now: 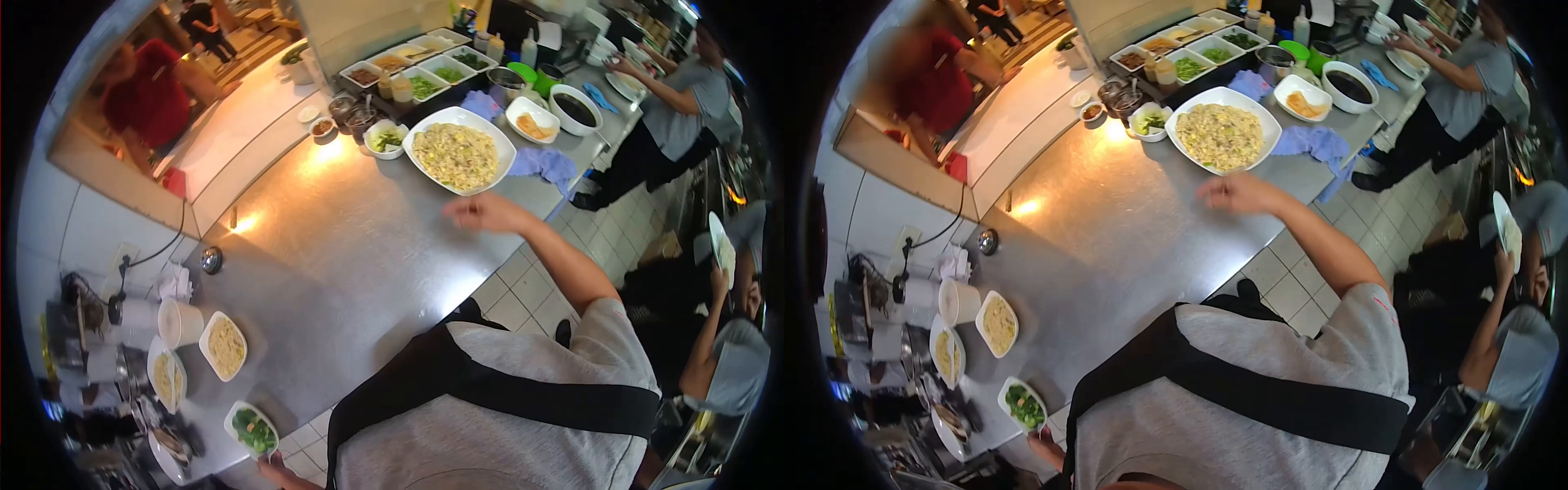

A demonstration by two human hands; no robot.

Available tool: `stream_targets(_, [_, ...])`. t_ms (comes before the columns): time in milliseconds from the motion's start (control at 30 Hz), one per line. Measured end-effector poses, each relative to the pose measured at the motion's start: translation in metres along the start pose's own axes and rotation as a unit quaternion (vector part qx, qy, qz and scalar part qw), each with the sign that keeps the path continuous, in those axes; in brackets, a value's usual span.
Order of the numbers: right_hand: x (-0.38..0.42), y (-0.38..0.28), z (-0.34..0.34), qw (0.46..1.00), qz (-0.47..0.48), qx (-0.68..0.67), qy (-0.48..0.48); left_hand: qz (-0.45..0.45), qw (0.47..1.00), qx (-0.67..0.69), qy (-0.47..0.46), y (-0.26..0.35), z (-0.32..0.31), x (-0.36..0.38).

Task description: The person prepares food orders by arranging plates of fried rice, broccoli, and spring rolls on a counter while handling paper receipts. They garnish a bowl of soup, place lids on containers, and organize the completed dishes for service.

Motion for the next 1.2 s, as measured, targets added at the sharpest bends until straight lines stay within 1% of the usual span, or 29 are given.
stream_targets(67, [-0.052, 0.018, 0.047, 0.987, -0.009, 0.097, 0.130, 0.061, 0.996, -0.035, -0.051, 0.012, -0.048, 0.055])
stream_targets(133, [-0.100, 0.035, 0.086, 0.960, -0.003, 0.036, 0.277, 0.083, 0.990, -0.026, -0.111, 0.011, -0.090, 0.095])
stream_targets(200, [-0.148, 0.059, 0.116, 0.928, -0.029, 0.118, 0.353, 0.087, 0.986, 0.016, -0.139, 0.002, -0.140, 0.137])
stream_targets(267, [-0.188, 0.074, 0.133, 0.913, -0.081, 0.163, 0.366, 0.123, 0.974, 0.009, -0.192, 0.002, -0.193, 0.187])
stream_targets(300, [-0.211, 0.086, 0.137, 0.907, -0.072, 0.184, 0.372, 0.138, 0.972, 0.030, -0.190, -0.007, -0.217, 0.207])
stream_targets(333, [-0.230, 0.094, 0.138, 0.889, -0.060, 0.234, 0.390, 0.150, 0.968, 0.040, -0.195, -0.011, -0.243, 0.228])
stream_targets(400, [-0.255, 0.097, 0.139, 0.878, -0.051, 0.275, 0.388, 0.174, 0.955, 0.079, -0.225, -0.020, -0.296, 0.271])
stream_targets(433, [-0.261, 0.092, 0.138, 0.881, -0.056, 0.293, 0.366, 0.178, 0.953, 0.065, -0.236, -0.031, -0.317, 0.284])
stream_targets(467, [-0.266, 0.086, 0.137, 0.883, -0.061, 0.313, 0.344, 0.164, 0.945, 0.052, -0.277, -0.040, -0.339, 0.297])
stream_targets(533, [-0.272, 0.080, 0.133, 0.879, -0.075, 0.362, 0.302, 0.195, 0.934, 0.098, -0.283, -0.041, -0.385, 0.335])
stream_targets(567, [-0.277, 0.082, 0.131, 0.871, -0.038, 0.360, 0.332, 0.194, 0.930, 0.109, -0.291, -0.048, -0.403, 0.347])
stream_targets(667, [-0.277, 0.070, 0.141, 0.886, 0.034, 0.295, 0.356, 0.206, 0.926, 0.148, -0.279, -0.063, -0.445, 0.379])
stream_targets(700, [-0.275, 0.066, 0.146, 0.887, 0.104, 0.225, 0.390, 0.208, 0.923, 0.159, -0.283, -0.065, -0.456, 0.389])
stream_targets(800, [-0.248, 0.025, 0.159, 0.907, 0.184, 0.126, 0.357, 0.219, 0.911, 0.168, -0.306, -0.060, -0.472, 0.408])
stream_targets(833, [-0.232, 0.004, 0.159, 0.934, 0.169, 0.140, 0.282, 0.224, 0.907, 0.158, -0.321, -0.058, -0.474, 0.410])
stream_targets(867, [-0.226, -0.004, 0.151, 0.918, 0.226, 0.204, 0.253, 0.229, 0.902, 0.148, -0.335, -0.057, -0.476, 0.412])
stream_targets(933, [-0.213, -0.017, 0.132, 0.864, 0.335, 0.326, 0.186, 0.226, 0.896, 0.140, -0.356, -0.055, -0.476, 0.413])
stream_targets(967, [-0.205, -0.018, 0.119, 0.853, 0.294, 0.404, 0.150, 0.224, 0.893, 0.136, -0.366, -0.055, -0.474, 0.413])
stream_targets(1000, [-0.196, -0.023, 0.109, 0.836, 0.278, 0.465, 0.088, 0.228, 0.892, 0.138, -0.365, -0.056, -0.472, 0.412])
stream_targets(1067, [-0.177, -0.032, 0.093, 0.779, 0.240, 0.578, -0.037, 0.233, 0.889, 0.147, -0.365, -0.058, -0.468, 0.409])
stream_targets(1167, [-0.156, -0.042, 0.071, 0.768, 0.275, 0.569, -0.099, 0.224, 0.887, 0.141, -0.378, -0.072, -0.457, 0.399])
stream_targets(1200, [-0.148, -0.051, 0.066, 0.768, 0.287, 0.564, -0.098, 0.227, 0.885, 0.138, -0.382, -0.070, -0.453, 0.397])
Point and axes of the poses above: each hand's wrist, its own x-axis away from the middle knuckle, its own z-axis out of the back of the hand, y = z × x, the point moved 4 cm from there along -x, towards the middle knuckle, and after that the axes turned 11 degrees about x, right-handed, at the moved point
